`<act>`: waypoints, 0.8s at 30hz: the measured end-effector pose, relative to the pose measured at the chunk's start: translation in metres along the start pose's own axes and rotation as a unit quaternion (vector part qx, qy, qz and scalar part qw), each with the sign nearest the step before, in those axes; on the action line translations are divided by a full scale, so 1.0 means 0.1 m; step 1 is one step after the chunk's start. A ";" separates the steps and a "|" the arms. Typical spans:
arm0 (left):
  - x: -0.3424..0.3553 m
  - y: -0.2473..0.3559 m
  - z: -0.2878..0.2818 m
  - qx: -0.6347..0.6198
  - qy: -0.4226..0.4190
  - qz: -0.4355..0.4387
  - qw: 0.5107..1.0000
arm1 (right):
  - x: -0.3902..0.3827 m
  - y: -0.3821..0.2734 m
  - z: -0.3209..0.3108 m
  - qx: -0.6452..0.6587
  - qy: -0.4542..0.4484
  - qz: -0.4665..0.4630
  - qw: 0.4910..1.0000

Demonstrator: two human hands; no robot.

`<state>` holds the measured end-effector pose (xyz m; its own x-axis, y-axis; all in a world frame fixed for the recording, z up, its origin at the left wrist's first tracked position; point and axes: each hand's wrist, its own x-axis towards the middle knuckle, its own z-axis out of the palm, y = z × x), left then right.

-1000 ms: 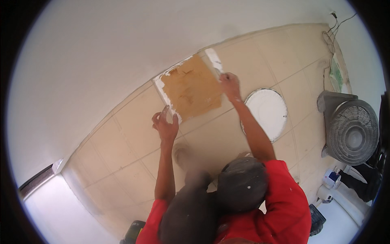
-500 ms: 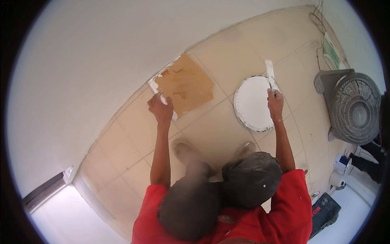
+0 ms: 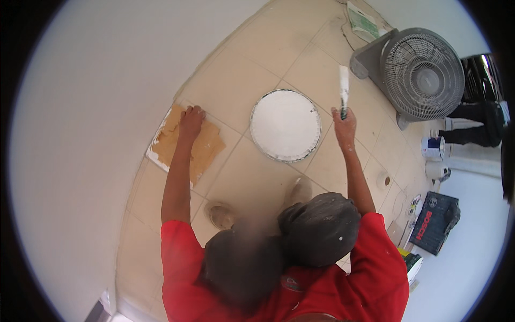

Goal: The person kneels on the floor and uses a putty knife to apply white plaster to a damaged section of a tiled wall. They repeatedly scoop plaster from a bucket and smooth it onto the wall surface.

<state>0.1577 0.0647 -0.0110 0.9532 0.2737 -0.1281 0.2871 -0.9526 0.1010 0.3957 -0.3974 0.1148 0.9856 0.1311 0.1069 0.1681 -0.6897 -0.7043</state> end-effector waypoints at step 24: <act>0.10 0.77 -0.56 0.026 0.191 -0.141 0.971 | -0.74 0.82 -0.71 0.022 -0.056 0.045 0.997</act>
<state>0.1940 0.0019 0.0503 0.8057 0.5447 0.2326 0.5464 -0.8352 0.0630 0.3375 -0.5144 0.0988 0.9881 0.1498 -0.0348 0.0758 -0.6712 -0.7374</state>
